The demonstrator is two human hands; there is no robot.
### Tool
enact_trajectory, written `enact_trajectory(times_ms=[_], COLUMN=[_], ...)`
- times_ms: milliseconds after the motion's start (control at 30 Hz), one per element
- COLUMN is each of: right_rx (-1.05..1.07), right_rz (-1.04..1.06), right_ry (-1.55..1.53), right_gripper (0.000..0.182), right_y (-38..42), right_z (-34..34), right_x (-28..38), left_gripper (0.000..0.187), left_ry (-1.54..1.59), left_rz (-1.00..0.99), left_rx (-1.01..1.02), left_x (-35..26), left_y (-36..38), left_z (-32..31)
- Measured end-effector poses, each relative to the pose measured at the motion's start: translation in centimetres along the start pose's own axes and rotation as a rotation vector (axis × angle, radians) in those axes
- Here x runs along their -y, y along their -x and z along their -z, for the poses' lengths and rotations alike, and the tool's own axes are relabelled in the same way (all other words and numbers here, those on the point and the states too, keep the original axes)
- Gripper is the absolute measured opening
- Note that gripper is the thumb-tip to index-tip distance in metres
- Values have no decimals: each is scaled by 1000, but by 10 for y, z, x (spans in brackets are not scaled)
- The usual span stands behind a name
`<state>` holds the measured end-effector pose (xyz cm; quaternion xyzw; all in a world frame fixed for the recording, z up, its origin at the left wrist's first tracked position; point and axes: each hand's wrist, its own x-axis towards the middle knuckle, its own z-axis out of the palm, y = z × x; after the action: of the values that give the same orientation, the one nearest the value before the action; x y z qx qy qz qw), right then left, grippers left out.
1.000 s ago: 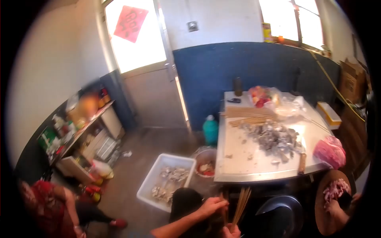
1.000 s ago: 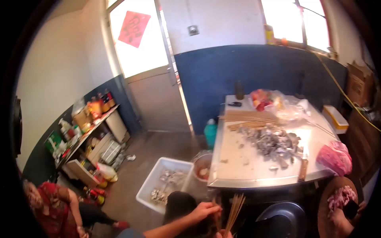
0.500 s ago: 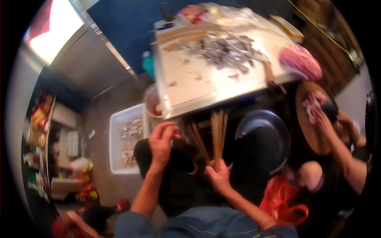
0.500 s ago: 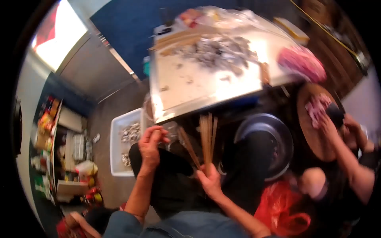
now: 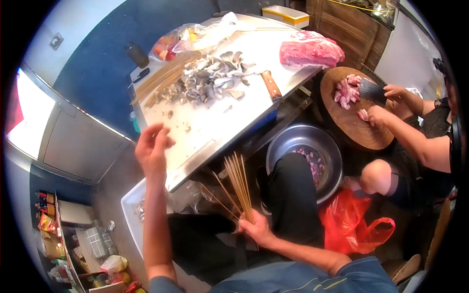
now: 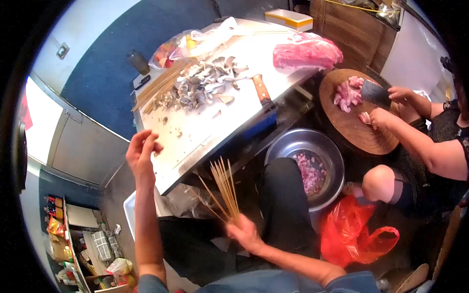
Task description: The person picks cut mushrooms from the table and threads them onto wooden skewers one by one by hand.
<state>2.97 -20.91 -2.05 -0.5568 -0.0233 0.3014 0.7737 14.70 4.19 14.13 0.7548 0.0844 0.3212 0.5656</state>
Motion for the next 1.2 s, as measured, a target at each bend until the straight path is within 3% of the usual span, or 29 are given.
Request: enact_trajectory(times_ms=[133, 200, 233, 333, 400, 500, 633, 767, 967, 1033, 1200], right_rx=[-19, -20, -27, -39, -28, -28, -14, 4, 14, 23, 37], right_rz=[-62, -66, -75, -90, -88, -112, -132, -125, -119, -111, -66], right_ry=[-45, -39, -35, -23, -16, -77, -114, -137, -81, -77, -94], right_gripper=[16, 16, 16, 16, 17, 17, 17, 18, 18, 17, 14], right_y=[-1, -2, -3, -3, -3, -4, -3, -3, 0, 1, 2], right_z=[3, 3, 4, 3, 5, 6, 9, 8, 8, 7, 5], right_x=[2, 0, 0, 2, -2, -3, -4, -5, -2, -4, -3], left_gripper=[15, 12, 12, 12, 12, 12, 10, 10, 11, 13, 8], left_ry=[-19, -145, -338, -469, -794, -1030, -1118, -1066, -1007, -1059, -979], left_rz=[-82, -223, -397, -488, -693, -713, -668, -669, -755, -579, -561], left_rx=[159, 229, 214, 295, 301, 307, 322, 345, 200, 217, 280], left_x=[25, 44, 38, 50, 54, 56, 59, 59, 40, 49, 69], left_y=[-50, -73, -79, -102, -110, -121, -123, -114, -78, -63, -38], left_z=[-48, -75, -90, -123, -139, -156, -160, -147, -97, -78, -42])
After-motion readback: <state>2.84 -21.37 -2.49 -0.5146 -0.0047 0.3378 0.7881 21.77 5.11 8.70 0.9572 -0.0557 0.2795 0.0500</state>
